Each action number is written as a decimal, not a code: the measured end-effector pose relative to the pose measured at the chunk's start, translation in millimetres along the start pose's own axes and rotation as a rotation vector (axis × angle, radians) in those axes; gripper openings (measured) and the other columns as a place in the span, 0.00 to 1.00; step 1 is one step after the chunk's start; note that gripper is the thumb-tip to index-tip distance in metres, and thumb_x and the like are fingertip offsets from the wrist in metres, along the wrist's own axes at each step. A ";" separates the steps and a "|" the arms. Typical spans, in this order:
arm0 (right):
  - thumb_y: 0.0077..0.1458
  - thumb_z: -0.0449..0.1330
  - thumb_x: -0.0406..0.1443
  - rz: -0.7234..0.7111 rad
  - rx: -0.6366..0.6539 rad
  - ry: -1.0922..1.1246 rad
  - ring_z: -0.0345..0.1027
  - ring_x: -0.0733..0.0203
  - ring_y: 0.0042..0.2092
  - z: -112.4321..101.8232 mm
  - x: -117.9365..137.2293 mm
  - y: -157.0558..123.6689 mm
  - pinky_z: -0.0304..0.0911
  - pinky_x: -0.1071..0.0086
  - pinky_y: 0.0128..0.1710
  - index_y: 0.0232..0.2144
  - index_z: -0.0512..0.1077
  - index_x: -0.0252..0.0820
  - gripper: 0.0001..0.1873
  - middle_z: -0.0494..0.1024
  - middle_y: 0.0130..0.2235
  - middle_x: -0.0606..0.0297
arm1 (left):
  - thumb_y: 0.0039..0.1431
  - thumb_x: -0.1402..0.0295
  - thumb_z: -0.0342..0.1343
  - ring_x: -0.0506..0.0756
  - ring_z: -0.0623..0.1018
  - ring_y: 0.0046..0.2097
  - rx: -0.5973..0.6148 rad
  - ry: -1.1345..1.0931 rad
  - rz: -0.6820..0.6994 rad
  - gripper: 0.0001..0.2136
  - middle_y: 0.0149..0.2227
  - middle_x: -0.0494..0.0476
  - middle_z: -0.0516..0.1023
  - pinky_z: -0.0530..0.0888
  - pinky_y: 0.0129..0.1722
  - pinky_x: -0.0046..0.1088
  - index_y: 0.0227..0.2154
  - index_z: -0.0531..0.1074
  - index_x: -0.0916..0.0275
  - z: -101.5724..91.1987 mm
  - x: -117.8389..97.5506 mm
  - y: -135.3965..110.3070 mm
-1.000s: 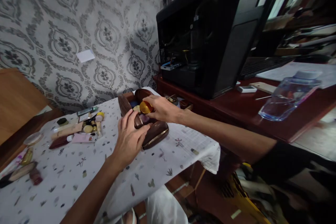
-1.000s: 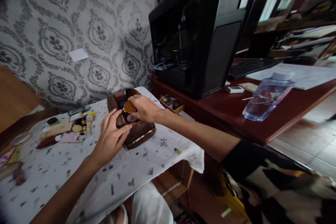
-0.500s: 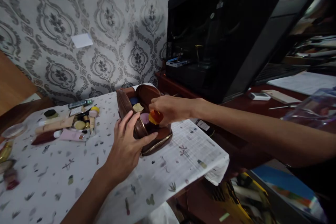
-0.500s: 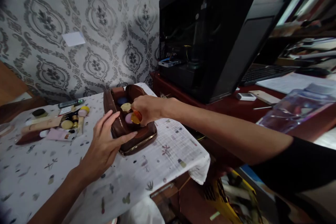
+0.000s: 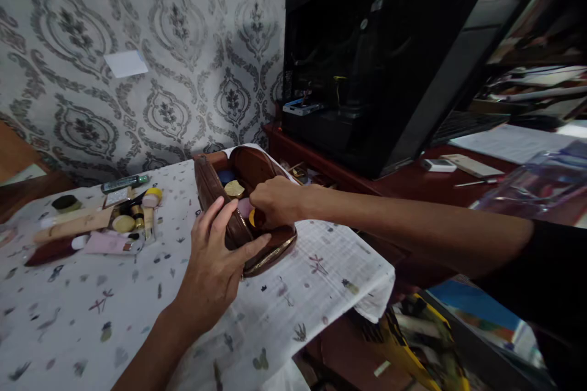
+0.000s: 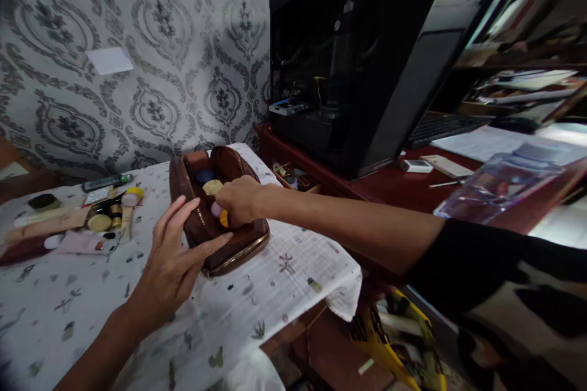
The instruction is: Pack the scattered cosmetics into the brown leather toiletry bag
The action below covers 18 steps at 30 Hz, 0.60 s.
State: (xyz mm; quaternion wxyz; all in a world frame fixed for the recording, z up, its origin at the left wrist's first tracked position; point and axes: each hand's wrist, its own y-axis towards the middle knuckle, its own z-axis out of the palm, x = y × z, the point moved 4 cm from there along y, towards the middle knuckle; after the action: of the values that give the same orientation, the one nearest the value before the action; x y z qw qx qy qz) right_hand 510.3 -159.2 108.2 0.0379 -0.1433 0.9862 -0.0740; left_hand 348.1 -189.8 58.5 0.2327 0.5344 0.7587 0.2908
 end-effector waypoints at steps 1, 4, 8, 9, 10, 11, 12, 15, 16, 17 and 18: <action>0.48 0.68 0.33 0.012 -0.008 0.006 0.78 0.47 0.45 3.8 0.6 2.7 0.67 0.63 0.43 0.39 0.80 0.40 0.13 0.83 0.41 0.54 | 0.63 0.79 0.51 0.70 0.52 0.72 -0.001 -0.006 -0.001 0.26 0.73 0.54 0.48 0.60 0.65 0.62 0.58 0.73 0.42 0.1 0.0 -0.1; 0.50 0.67 0.31 0.035 0.000 0.006 0.78 0.48 0.45 13.7 2.9 9.6 0.67 0.62 0.43 0.39 0.81 0.42 0.11 0.83 0.41 0.55 | 0.63 0.78 0.51 0.69 0.53 0.72 -0.008 -0.026 -0.006 0.26 0.73 0.53 0.48 0.60 0.65 0.61 0.58 0.73 0.42 0.2 0.3 -0.1; 0.53 0.66 0.32 0.028 0.051 -0.042 0.79 0.47 0.44 17.6 5.4 13.1 0.68 0.62 0.40 0.41 0.81 0.44 0.12 0.84 0.40 0.55 | 0.63 0.78 0.51 0.69 0.53 0.72 -0.022 -0.021 -0.001 0.26 0.73 0.53 0.48 0.61 0.65 0.61 0.58 0.72 0.42 0.3 0.9 0.1; 0.53 0.66 0.32 0.029 0.057 -0.052 0.79 0.46 0.44 16.9 5.4 13.0 0.68 0.62 0.39 0.42 0.81 0.44 0.12 0.84 0.40 0.54 | 0.63 0.79 0.51 0.69 0.53 0.72 -0.021 -0.018 -0.001 0.26 0.73 0.53 0.48 0.61 0.65 0.61 0.58 0.72 0.42 0.5 1.1 0.1; 0.53 0.66 0.32 0.035 0.058 -0.058 0.79 0.46 0.43 15.9 5.1 12.6 0.68 0.61 0.39 0.42 0.81 0.43 0.13 0.84 0.40 0.54 | 0.63 0.79 0.51 0.69 0.53 0.72 -0.019 -0.015 0.000 0.26 0.73 0.53 0.48 0.61 0.65 0.61 0.57 0.73 0.43 0.6 1.1 0.2; 0.53 0.66 0.32 0.041 0.059 -0.059 0.79 0.45 0.43 14.8 4.8 12.2 0.69 0.61 0.38 0.42 0.81 0.42 0.13 0.84 0.40 0.53 | 0.63 0.79 0.50 0.69 0.53 0.72 -0.016 -0.013 -0.001 0.26 0.73 0.53 0.48 0.61 0.65 0.60 0.57 0.73 0.44 0.7 1.2 0.3; 0.53 0.66 0.32 0.046 0.064 -0.063 0.80 0.45 0.43 14.0 4.5 11.6 0.69 0.61 0.38 0.43 0.81 0.42 0.13 0.84 0.40 0.52 | 0.62 0.79 0.50 0.69 0.53 0.72 -0.012 -0.011 0.000 0.25 0.73 0.54 0.48 0.61 0.65 0.60 0.56 0.74 0.45 0.7 1.1 0.4; 0.54 0.65 0.33 0.047 0.094 -0.073 0.79 0.44 0.44 13.1 4.7 10.4 0.69 0.61 0.39 0.44 0.81 0.41 0.14 0.84 0.40 0.52 | 0.63 0.79 0.50 0.69 0.52 0.72 -0.005 -0.007 0.003 0.23 0.73 0.55 0.48 0.61 0.65 0.60 0.54 0.75 0.47 0.5 0.6 0.7; 0.55 0.65 0.34 0.052 0.101 -0.066 0.79 0.44 0.45 13.4 4.9 10.3 0.69 0.61 0.39 0.44 0.81 0.42 0.13 0.84 0.40 0.52 | 0.63 0.79 0.50 0.69 0.52 0.72 -0.002 -0.008 0.002 0.23 0.73 0.56 0.48 0.60 0.65 0.60 0.54 0.75 0.47 0.5 0.6 0.8; 0.55 0.65 0.36 0.058 0.104 -0.053 0.79 0.45 0.45 14.0 5.1 10.4 0.69 0.61 0.40 0.44 0.81 0.42 0.13 0.84 0.40 0.52 | 0.63 0.79 0.50 0.69 0.52 0.72 -0.003 -0.011 0.002 0.24 0.73 0.55 0.48 0.60 0.65 0.60 0.55 0.75 0.47 0.4 0.5 0.8; 0.55 0.66 0.38 0.064 0.105 -0.035 0.79 0.45 0.45 14.9 5.4 10.8 0.69 0.61 0.40 0.43 0.81 0.42 0.13 0.84 0.40 0.53 | 0.63 0.79 0.50 0.69 0.52 0.72 -0.004 -0.013 0.001 0.24 0.73 0.55 0.48 0.60 0.65 0.60 0.55 0.74 0.46 0.3 0.5 0.7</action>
State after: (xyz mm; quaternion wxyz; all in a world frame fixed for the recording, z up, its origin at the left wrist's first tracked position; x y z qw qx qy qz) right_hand 503.6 -152.6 91.5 0.0651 -0.1109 0.9842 -0.1218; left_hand 348.6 -189.1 58.8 0.2385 0.5361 0.7565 0.2888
